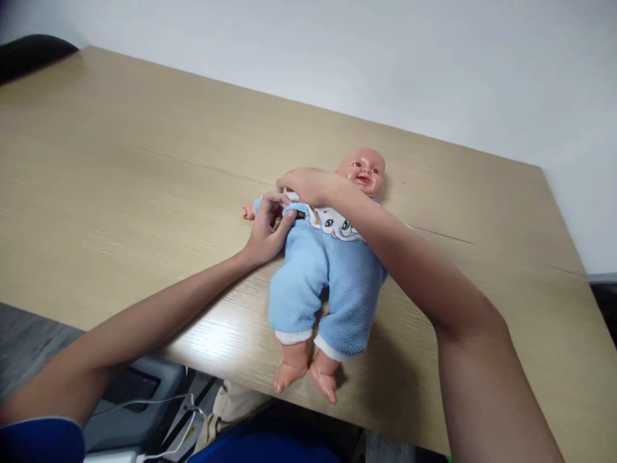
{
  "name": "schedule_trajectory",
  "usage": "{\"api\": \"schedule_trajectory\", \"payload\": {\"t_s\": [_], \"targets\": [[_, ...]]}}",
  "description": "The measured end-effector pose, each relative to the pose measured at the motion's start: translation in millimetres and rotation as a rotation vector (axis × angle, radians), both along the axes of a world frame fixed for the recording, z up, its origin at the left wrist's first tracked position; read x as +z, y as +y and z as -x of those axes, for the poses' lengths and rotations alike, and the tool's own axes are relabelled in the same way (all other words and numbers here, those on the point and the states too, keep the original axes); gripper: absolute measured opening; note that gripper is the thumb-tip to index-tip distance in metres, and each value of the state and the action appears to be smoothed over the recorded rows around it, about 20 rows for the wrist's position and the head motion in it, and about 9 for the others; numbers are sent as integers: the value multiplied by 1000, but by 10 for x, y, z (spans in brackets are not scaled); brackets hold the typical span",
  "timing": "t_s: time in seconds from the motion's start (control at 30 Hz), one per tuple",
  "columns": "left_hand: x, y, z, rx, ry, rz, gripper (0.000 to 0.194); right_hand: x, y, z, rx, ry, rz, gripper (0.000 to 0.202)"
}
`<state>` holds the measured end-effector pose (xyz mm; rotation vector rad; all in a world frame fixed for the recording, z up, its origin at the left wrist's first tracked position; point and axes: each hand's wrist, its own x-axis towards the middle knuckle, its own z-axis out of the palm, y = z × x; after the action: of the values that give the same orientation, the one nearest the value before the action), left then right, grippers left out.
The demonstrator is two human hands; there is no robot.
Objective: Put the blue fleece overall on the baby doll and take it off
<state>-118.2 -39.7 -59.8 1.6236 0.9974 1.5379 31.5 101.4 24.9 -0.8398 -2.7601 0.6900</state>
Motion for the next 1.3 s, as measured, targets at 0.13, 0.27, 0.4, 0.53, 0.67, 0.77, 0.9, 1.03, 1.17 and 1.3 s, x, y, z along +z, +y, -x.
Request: {"api": "schedule_trajectory", "payload": {"t_s": [0.13, 0.27, 0.4, 0.53, 0.67, 0.77, 0.9, 1.03, 1.17, 1.3], "targets": [[-11, -22, 4, 8, 13, -27, 41, 83, -170, -84, -30, -108, -124, 25], [-13, -67, 16, 64, 95, -160, 32, 180, -248, -329, -193, 184, -45, 31], [-54, -125, 21, 99, 174, -275, 32, 213, -242, -552, -189, 360, 185, 28], [-102, -126, -10, 159, 84, -324, 32, 173, -288, -561, -164, 293, 146, 29], [-114, 5, -37, 120, -107, -140, 40, 196, -472, -503, -170, 261, 22, 16], [-114, 124, -32, 102, -244, 53, 54, 296, -675, -556, -296, 232, 1, 34], [-115, 176, -24, -9, -389, 248, 49, 386, -906, -690, -338, 34, 93, 56], [-76, 211, -60, -12, -475, 394, 32, 256, -970, -759, -393, 129, 80, 47], [34, 398, -123, -19, -541, 616, 24, 36, -939, -808, -432, 392, 227, 56], [142, 544, -141, -27, -453, 612, 13, -82, -928, -886, -450, 569, 388, 68]]}}
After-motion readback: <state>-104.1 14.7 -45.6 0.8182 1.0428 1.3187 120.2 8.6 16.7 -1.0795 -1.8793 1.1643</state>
